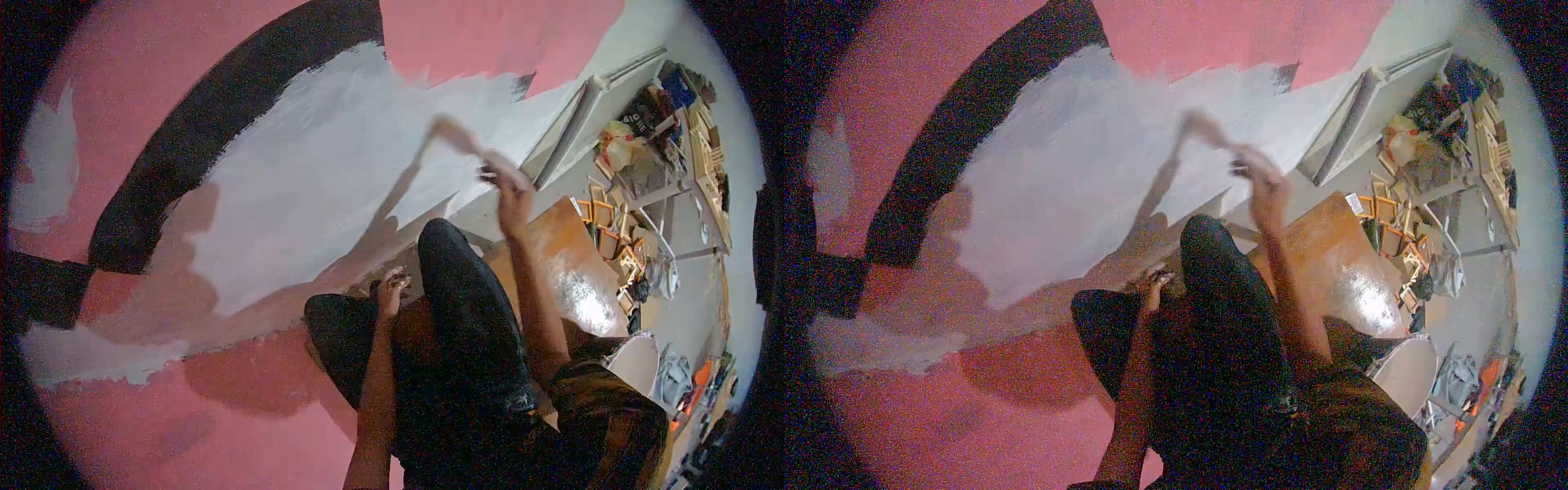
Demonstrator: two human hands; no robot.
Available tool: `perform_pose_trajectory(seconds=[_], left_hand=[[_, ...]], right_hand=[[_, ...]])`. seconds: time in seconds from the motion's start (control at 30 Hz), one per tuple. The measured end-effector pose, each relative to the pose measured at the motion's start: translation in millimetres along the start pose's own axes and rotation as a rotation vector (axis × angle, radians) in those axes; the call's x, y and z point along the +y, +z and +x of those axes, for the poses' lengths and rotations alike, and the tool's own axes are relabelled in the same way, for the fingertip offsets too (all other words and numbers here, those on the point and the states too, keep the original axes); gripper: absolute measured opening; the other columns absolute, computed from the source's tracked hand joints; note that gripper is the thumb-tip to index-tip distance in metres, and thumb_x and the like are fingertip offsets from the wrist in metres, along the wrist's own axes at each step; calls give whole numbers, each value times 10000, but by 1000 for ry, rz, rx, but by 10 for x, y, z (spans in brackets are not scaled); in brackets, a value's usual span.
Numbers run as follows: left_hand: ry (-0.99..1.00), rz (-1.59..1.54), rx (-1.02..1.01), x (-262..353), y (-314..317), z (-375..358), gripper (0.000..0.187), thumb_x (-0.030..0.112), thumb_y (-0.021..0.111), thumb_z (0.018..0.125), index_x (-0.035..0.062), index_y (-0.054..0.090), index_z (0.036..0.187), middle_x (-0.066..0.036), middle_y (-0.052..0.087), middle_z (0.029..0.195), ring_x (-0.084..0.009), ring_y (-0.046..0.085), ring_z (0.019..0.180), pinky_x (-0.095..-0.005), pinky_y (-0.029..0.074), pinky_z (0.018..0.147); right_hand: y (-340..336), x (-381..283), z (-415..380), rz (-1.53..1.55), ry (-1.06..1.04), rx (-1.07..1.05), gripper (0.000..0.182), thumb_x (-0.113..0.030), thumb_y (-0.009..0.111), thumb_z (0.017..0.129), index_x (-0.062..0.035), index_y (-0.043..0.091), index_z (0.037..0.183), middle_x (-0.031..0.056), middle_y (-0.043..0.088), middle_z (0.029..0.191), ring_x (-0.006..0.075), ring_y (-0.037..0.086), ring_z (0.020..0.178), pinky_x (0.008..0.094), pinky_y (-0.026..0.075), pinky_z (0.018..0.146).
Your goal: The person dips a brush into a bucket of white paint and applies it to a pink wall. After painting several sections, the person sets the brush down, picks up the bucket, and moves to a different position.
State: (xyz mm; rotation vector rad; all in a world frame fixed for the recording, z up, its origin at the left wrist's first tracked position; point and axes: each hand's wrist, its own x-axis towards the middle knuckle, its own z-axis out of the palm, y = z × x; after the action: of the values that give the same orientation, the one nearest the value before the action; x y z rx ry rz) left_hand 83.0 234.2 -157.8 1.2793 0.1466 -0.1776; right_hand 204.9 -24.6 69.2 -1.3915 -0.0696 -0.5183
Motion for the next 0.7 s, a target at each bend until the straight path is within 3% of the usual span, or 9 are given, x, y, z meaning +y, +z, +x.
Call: perform_pose_trajectory(seconds=[0.1, 0.13, 0.2, 0.37, 0.43, 0.5, 0.53, 0.57, 0.7], left_hand=[[-72, 10, 7, 99, 72, -18, 372, 196, 602, 829, 20, 521, 1146, -96, 586, 1014, -166, 586, 913, -291, 516, 677], [-97, 43, 19, 136, 103, -6, 354, 192, 596, 832, 20, 529, 1134, -89, 587, 1009, -161, 586, 909, -289, 515, 672], [-141, 201, 29, 301, 215, -14, 327, 181, 589, 832, 39, 539, 1122, -69, 590, 989, -152, 585, 901, -277, 506, 644], [-178, 270, 0, 468, 296, -63, 315, 147, 578, 822, 92, 535, 1129, -33, 584, 984, -137, 576, 838, -256, 480, 614], [-233, 95, -38, 386, 208, -75, 318, 130, 579, 815, 101, 532, 1128, -29, 575, 993, -133, 571, 789, -253, 474, 610], [-265, -57, -53, 217, 98, -48, 319, 134, 578, 817, 96, 531, 1131, -30, 577, 987, -132, 571, 786, -253, 472, 609], [-249, -103, -30, 79, 38, -36, 320, 136, 577, 819, 93, 530, 1132, -31, 578, 984, -131, 571, 785, -253, 472, 608], [-232, -152, -8, -54, -24, -27, 320, 138, 577, 820, 90, 530, 1133, -32, 578, 981, -131, 571, 783, -252, 471, 608], [-240, -327, 27, -297, -94, -7, 324, 146, 575, 825, 79, 527, 1138, -34, 581, 968, -128, 571, 776, -252, 468, 606]], right_hand=[[-782, 185, 174, -163, -178, 348, 286, -166, 448, 925, 22, 558, 1110, 122, 601, 993, 183, 593, 860, 307, 491, 801], [-1109, 356, 190, -192, -104, 444, 296, -179, 448, 928, 27, 556, 1111, 115, 599, 1009, 176, 591, 845, 309, 494, 783], [-1166, 181, 123, -321, -83, 438, 284, -169, 440, 933, 21, 563, 1104, 105, 597, 1031, 177, 592, 840, 312, 494, 770], [-295, -265, -278, -410, -21, -66, 264, -175, 463, 917, -22, 570, 1105, 113, 603, 1029, 199, 592, 853, 290, 478, 763], [198, -349, -444, -344, -42, -294, 146, -93, 524, 855, -17, 618, 936, 128, 631, 977, 241, 603, 889, 355, 483, 771], [646, -225, -672, -243, -333, -453, 176, -30, 619, 755, -32, 624, 930, 144, 634, 952, 233, 632, 823, 306, 489, 707], [876, -374, -731, -252, -345, -489, 211, -45, 636, 745, -31, 629, 955, 143, 641, 936, 252, 642, 784, 318, 499, 686], [1047, -413, -827, -80, -111, -578, 272, -59, 648, 739, -44, 625, 1009, 138, 635, 964, 260, 636, 823, 314, 495, 709], [1285, -396, -744, -151, -194, -750, 283, -71, 620, 761, -46, 614, 1043, 135, 623, 1002, 263, 619, 898, 331, 483, 760]])
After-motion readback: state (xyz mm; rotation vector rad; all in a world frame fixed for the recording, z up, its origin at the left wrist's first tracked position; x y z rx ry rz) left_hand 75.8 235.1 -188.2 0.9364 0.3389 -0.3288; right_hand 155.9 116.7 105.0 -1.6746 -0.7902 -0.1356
